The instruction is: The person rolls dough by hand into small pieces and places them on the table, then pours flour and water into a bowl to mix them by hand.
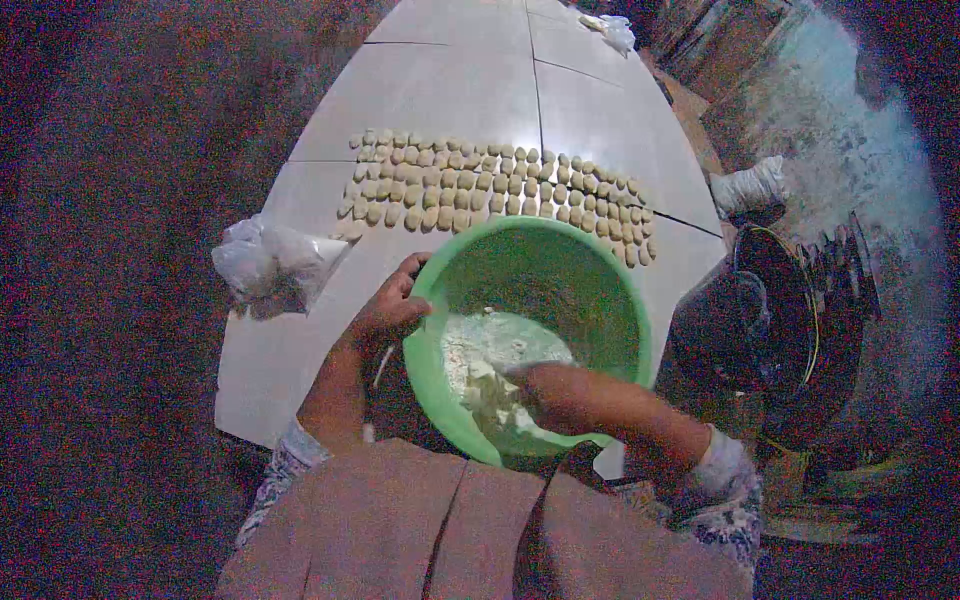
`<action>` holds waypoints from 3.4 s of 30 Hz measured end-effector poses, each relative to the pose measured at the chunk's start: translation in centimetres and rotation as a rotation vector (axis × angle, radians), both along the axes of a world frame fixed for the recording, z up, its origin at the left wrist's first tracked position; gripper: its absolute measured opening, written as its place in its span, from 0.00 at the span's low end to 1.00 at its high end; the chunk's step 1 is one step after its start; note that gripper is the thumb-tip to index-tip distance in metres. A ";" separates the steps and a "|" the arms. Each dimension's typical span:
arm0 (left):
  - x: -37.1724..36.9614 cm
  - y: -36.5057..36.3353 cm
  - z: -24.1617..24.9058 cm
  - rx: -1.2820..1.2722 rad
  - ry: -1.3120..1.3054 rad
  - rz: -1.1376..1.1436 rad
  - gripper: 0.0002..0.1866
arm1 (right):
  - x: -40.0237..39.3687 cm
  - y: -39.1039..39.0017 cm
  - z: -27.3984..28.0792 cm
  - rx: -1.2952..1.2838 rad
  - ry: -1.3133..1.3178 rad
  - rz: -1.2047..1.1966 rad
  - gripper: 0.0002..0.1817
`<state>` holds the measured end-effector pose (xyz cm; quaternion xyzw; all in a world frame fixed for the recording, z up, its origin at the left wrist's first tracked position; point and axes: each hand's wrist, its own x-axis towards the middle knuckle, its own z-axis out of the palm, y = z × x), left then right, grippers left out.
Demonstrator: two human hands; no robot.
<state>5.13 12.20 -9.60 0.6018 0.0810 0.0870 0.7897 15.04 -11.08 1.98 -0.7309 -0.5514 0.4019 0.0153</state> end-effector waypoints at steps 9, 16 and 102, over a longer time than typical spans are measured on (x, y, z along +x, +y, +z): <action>-0.3 -0.1 0.7 -0.034 0.045 0.020 0.31 | 1.2 3.2 -8.1 0.142 -0.035 0.032 0.31; -0.3 0.2 -0.3 -0.026 -0.018 0.005 0.30 | -2.0 0.8 -1.6 -0.093 0.056 0.421 0.30; -0.2 0.3 0.5 0.046 0.008 0.023 0.32 | 1.4 -0.7 -3.6 0.046 -0.110 0.146 0.30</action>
